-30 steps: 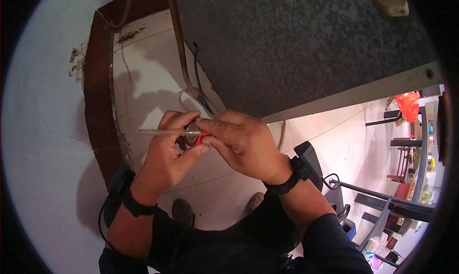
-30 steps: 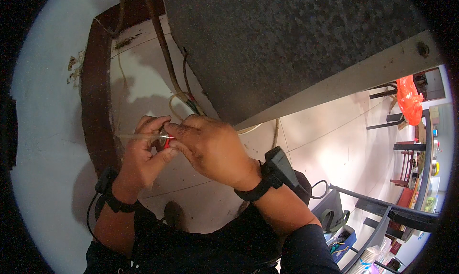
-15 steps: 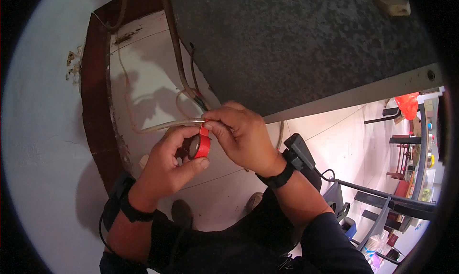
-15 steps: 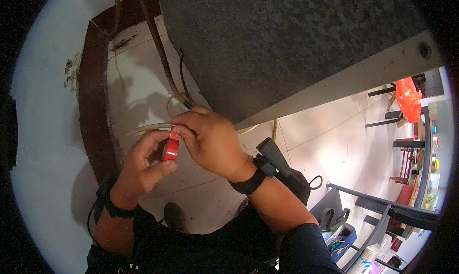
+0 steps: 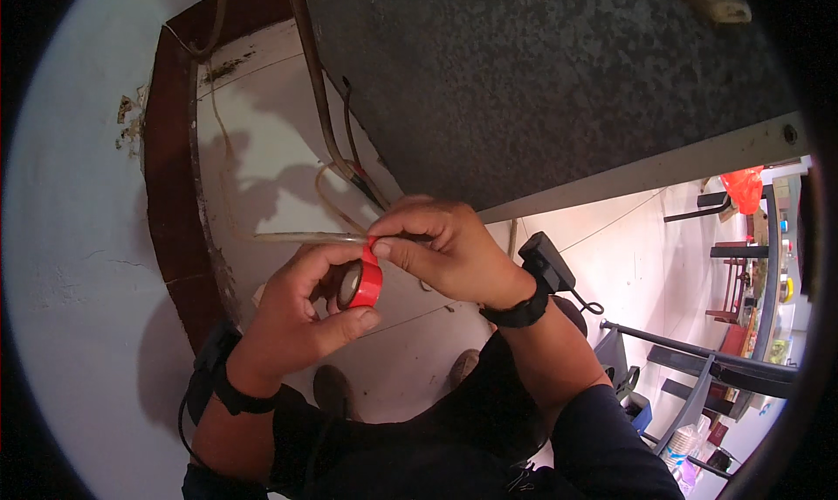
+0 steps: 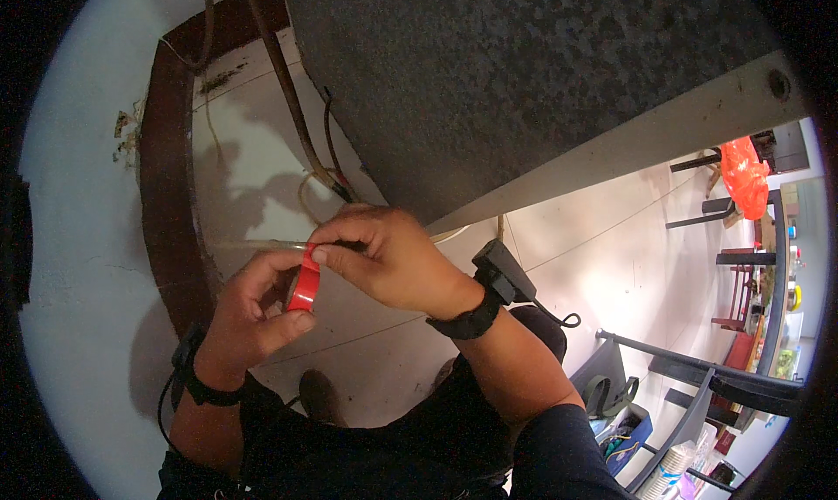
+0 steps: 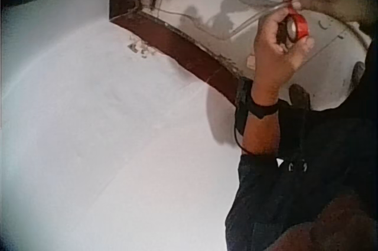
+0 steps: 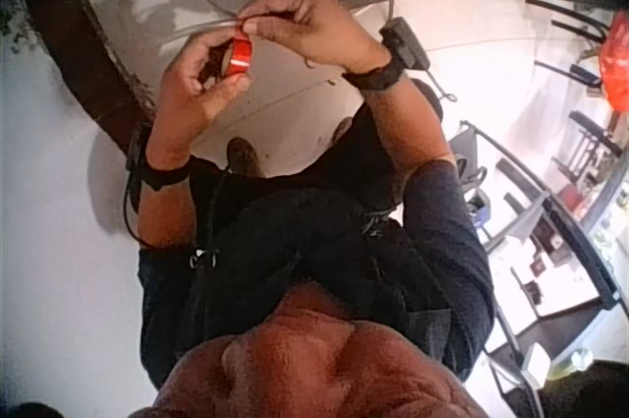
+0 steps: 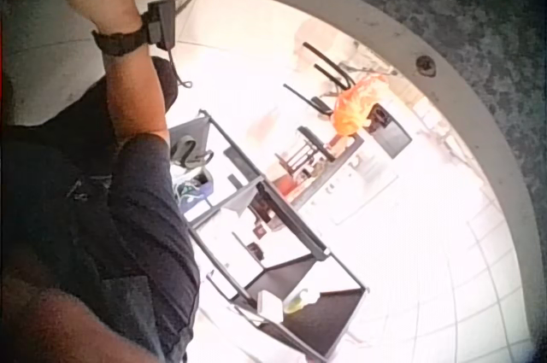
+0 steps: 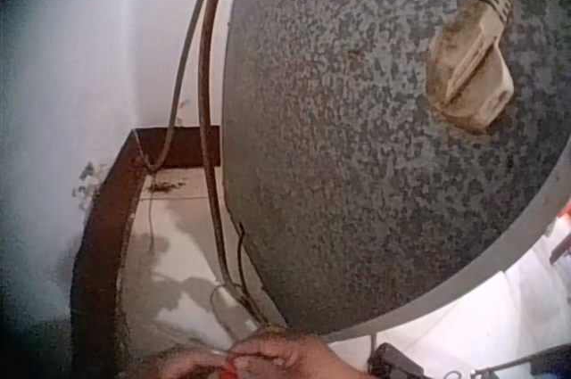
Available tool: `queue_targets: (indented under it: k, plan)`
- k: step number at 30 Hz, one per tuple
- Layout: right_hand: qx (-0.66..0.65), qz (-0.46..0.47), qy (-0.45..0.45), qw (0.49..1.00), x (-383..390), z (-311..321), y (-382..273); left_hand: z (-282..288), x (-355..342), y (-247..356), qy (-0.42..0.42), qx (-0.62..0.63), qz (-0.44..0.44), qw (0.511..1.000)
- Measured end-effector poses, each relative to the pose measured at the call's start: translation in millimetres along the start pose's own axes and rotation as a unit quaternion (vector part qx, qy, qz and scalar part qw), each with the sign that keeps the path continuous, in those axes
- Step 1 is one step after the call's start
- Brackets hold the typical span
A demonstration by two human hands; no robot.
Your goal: Repairing an electrical wire connection using red insulating tape.
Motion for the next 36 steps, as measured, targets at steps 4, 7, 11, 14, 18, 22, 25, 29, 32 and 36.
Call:
queue_targets:
  k: [4, 7, 11, 14, 18, 22, 25, 29, 32, 36]
  plan:
    - [0.034, 0.015, 0.016, 0.999, -1, 0, -6, 4, 1, 2, 0.008, -0.004, -0.010, 1.000]
    - [0.018, 0.039, -0.002, 0.999, -2, 0, -6, 4, 0, 4, 0.016, -0.017, -0.019, 1.000]
    - [0.000, 0.029, -0.006, 1.000, 0, 0, 1, 7, 1, 5, 0.024, 0.007, 0.004, 1.000]
    - [0.003, -0.007, 0.009, 1.000, -1, -3, -1, 7, 4, 4, 0.026, -0.031, 0.014, 0.999]
    - [0.052, 0.064, 0.050, 0.995, 1, -3, -6, 0, 2, 8, 0.032, 0.001, -0.006, 0.999]
    - [0.095, 0.065, 0.075, 0.990, 1, -4, -5, -3, 3, 6, 0.054, 0.089, 0.001, 0.995]
    - [0.098, 0.068, 0.042, 0.992, 1, -7, -7, 1, 3, 8, 0.085, 0.106, 0.054, 0.989]
    - [0.072, 0.121, 0.035, 0.989, 5, -14, -16, 4, 5, -2, 0.134, 0.090, 0.095, 0.982]
    - [0.023, 0.103, 0.024, 0.994, 5, -14, -12, 5, 4, -3, 0.120, 0.035, 0.062, 0.990]
    - [-0.030, 0.023, 0.017, 0.999, 4, -21, -1, 11, -2, -3, 0.150, 0.022, -0.033, 0.988]
Point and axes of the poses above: each hand's wrist, its own x-axis away from the middle knuckle, its own z-axis out of the back of the hand, y = z × x, the point moved 7 cm from there along -x, towards the middle knuckle, and after that the axes turned 14 degrees about -z, right-handed, at the moved point
